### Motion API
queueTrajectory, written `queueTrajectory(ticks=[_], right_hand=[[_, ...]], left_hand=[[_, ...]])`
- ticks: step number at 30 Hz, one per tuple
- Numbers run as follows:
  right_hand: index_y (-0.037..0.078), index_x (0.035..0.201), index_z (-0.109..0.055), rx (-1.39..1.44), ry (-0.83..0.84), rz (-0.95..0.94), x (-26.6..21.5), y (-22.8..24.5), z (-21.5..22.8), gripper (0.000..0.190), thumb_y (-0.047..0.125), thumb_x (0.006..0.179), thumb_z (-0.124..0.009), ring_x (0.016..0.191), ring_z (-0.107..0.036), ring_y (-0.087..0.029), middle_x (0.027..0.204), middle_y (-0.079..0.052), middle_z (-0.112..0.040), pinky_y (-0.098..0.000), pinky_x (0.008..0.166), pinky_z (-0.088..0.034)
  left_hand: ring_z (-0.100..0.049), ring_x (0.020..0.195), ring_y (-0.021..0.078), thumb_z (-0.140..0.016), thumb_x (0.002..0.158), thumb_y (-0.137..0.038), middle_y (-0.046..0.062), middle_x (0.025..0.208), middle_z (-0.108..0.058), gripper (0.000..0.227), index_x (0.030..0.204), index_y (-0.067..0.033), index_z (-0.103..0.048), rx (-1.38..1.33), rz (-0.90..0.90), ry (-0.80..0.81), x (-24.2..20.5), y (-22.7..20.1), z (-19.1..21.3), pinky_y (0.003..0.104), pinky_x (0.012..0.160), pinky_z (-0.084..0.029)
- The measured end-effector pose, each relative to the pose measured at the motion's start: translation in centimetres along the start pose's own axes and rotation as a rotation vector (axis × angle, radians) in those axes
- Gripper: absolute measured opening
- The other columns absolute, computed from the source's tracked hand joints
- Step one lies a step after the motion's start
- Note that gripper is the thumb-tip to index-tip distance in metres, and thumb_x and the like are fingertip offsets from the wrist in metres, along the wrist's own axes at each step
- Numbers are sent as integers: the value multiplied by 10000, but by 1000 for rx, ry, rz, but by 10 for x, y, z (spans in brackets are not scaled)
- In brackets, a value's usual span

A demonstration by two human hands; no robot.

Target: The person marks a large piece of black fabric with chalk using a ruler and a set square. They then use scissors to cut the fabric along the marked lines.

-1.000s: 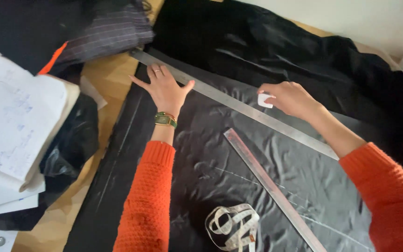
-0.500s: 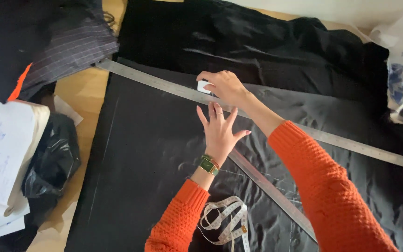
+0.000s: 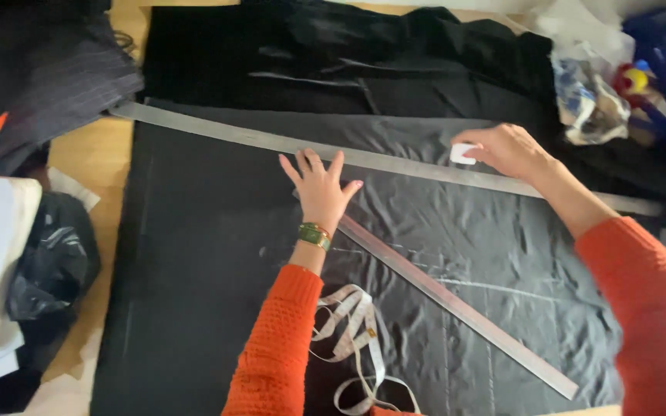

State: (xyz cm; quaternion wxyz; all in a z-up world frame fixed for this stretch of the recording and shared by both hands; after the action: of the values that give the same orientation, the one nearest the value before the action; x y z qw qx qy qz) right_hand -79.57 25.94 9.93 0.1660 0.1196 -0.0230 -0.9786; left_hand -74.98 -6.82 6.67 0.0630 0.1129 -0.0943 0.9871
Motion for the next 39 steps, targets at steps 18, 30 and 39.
queueTrajectory(ticks=[18,30,39], right_hand=[[348,1243,-616,151,-238,204,52,78,-34,250,261,1009,-629,955,-758,-235,1011,23,-788,-398,888,-580],[516,1245,-584,-252,36,74,-51,-91,-37,367,263,985,-641,939,-788,-167,963,109,-807,-356,985,-578],[309,1301,-627,220,-36,135,-43,-45,-3,271,319,1041,-550,936,-755,-333,947,-112,-785,-434,913,-563]], left_hand=[[-353,1474,423,-582,824,-815,203,1491,-436,790,1479,-397,-442,41,-49,265,-30,-208,-33,756,1216,-64],[-342,1453,496,-539,876,-773,263,1509,-431,773,1514,-342,-471,53,-66,328,-27,-220,-36,792,1145,-135],[-389,1417,469,-541,819,-802,237,1460,-481,914,1478,-173,-465,-40,-274,229,-47,-354,-59,814,1179,-102]])
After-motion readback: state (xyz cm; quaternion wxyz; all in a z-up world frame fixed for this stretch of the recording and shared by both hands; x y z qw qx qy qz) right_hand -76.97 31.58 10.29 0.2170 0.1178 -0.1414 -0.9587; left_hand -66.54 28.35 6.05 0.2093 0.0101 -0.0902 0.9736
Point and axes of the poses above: each hand's wrist, its own x-axis towards the middle knuckle, its own z-axis out of the back of the hand, y = z × x, the point moved 10 cm from there along x, towards the middle knuckle
